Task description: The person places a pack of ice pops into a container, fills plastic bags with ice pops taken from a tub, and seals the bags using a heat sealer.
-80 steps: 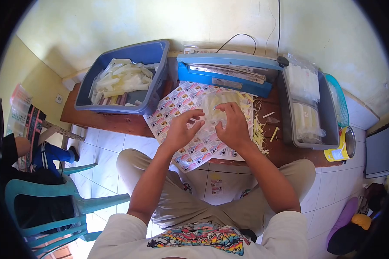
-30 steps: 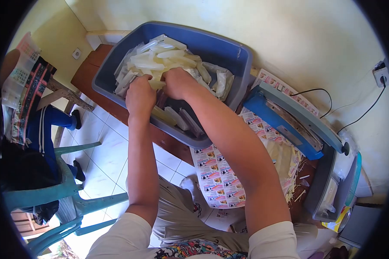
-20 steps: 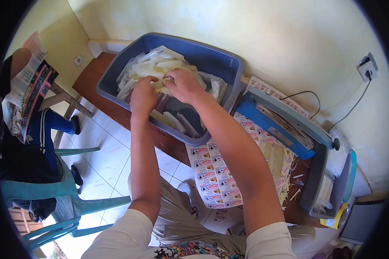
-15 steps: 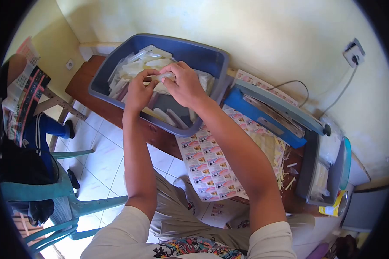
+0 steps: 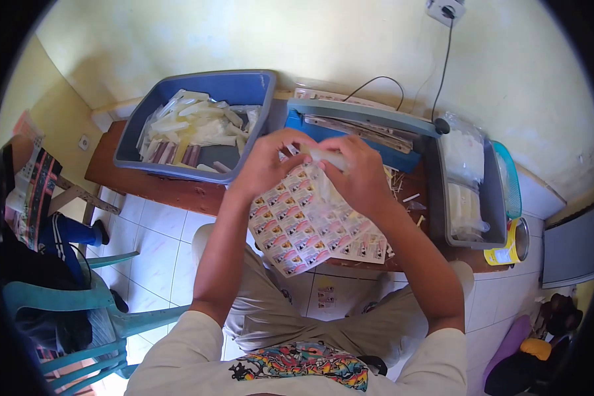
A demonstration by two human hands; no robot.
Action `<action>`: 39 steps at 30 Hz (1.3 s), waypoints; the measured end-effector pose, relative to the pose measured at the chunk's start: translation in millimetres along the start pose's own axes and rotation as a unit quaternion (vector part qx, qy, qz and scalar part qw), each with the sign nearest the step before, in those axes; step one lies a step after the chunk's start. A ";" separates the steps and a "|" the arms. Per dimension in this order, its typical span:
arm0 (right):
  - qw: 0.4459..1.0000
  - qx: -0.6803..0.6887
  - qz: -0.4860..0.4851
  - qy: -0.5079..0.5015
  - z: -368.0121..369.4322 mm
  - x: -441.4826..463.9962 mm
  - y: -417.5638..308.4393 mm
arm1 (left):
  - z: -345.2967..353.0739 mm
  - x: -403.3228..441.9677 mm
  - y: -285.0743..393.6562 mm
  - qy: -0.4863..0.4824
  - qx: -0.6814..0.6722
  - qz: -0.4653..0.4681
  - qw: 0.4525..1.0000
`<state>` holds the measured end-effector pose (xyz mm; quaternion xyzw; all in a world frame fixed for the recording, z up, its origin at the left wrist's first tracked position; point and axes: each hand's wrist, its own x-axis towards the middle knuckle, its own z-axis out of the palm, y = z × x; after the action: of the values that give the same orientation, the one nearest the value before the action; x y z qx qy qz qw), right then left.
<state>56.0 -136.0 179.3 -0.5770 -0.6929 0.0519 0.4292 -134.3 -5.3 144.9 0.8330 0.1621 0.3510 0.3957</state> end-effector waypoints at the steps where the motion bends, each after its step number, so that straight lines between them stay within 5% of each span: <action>1: 1.000 -0.009 0.014 -0.002 -7.0 -16.0 2.6 | 15.7 -5.9 3.8 0.008 -0.009 -0.008 1.000; 8: 0.989 0.039 0.144 0.021 -14.9 -116.3 30.5 | 77.0 -74.4 -5.5 -0.038 0.087 -0.090 0.991; 16: 0.991 0.052 0.118 -0.037 -13.7 -136.2 44.9 | 104.4 -67.0 4.7 -0.073 0.276 -0.178 0.942; 20: 0.990 0.062 0.122 -0.011 2.0 -142.5 50.7 | 111.4 -59.6 5.1 -0.041 0.239 -0.179 0.953; 25: 0.975 0.117 0.177 0.070 37.0 -139.9 64.5 | 107.4 -67.0 3.7 -0.030 0.192 -0.075 0.978; 34: 0.972 0.135 0.182 0.070 77.7 -132.5 70.2 | 105.7 -72.0 -3.5 -0.043 0.033 -0.168 0.984; 39: 0.975 0.146 0.167 0.019 75.0 -138.8 63.3 | 99.5 -75.7 -11.5 -0.030 0.068 -0.182 0.980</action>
<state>49.9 -200.7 22.1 -0.6168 -0.5631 0.2123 0.5074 -116.3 -93.7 57.6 0.8249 0.3226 0.2357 0.3998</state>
